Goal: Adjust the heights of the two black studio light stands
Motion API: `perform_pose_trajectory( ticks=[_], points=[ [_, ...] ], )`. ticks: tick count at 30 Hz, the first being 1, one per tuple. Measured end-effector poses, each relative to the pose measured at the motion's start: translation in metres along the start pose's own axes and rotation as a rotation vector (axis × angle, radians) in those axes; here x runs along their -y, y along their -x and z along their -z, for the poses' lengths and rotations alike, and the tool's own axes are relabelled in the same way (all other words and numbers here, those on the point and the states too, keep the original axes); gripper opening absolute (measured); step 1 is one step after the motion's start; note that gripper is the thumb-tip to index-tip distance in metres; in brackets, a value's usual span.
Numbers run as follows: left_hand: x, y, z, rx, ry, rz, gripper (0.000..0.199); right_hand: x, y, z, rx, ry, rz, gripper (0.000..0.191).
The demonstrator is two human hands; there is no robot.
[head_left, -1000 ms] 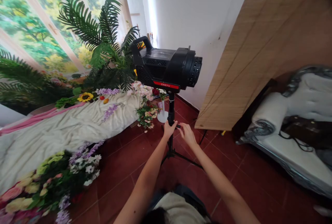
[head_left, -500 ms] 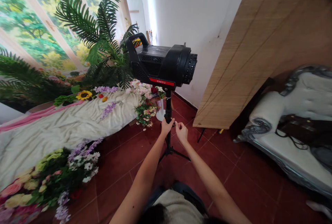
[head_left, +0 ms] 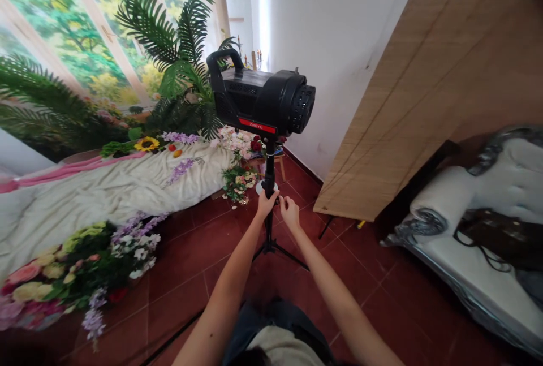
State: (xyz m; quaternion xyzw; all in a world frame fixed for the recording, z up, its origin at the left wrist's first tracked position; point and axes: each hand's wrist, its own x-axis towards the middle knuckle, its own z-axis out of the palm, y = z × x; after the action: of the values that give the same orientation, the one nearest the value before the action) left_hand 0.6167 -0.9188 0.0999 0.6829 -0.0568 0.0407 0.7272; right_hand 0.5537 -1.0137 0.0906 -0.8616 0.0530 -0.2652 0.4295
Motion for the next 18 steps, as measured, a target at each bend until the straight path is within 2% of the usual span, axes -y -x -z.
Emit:
perform_pose_trajectory(
  ticks=[3, 5, 7, 9, 12, 14, 16, 18],
  points=[
    [0.004, 0.008, -0.002, -0.030, 0.024, -0.058, 0.033, -0.004, 0.000, -0.001, 0.008, 0.004, 0.024, 0.039],
    [0.012, 0.019, 0.002, -0.058, 0.051, -0.085, 0.038, -0.004, 0.001, -0.002, 0.000, -0.005, 0.018, 0.040],
    [0.028, 0.041, 0.016, -0.097, 0.050, -0.047, 0.042, -0.004, 0.003, -0.003, -0.017, -0.012, 0.001, 0.041],
    [0.052, 0.074, 0.040, -0.126, 0.024, 0.092, 0.039, -0.003, 0.006, -0.004, -0.026, -0.024, -0.011, 0.042],
    [0.093, 0.147, 0.091, -0.173, -0.031, 0.387, 0.036, -0.001, 0.012, -0.005, -0.018, -0.051, -0.014, 0.043],
    [0.115, 0.206, 0.132, -0.273, -0.114, 0.540, 0.031, 0.002, 0.016, -0.006, -0.017, -0.060, -0.023, 0.044],
    [0.126, 0.271, 0.173, -0.395, -0.202, 0.684, 0.025, 0.005, 0.020, -0.006, -0.016, -0.049, -0.038, 0.046],
    [0.129, 0.338, 0.214, -0.527, -0.248, 0.847, 0.020, 0.008, 0.024, -0.007, -0.022, -0.015, -0.061, 0.049]
  ],
)
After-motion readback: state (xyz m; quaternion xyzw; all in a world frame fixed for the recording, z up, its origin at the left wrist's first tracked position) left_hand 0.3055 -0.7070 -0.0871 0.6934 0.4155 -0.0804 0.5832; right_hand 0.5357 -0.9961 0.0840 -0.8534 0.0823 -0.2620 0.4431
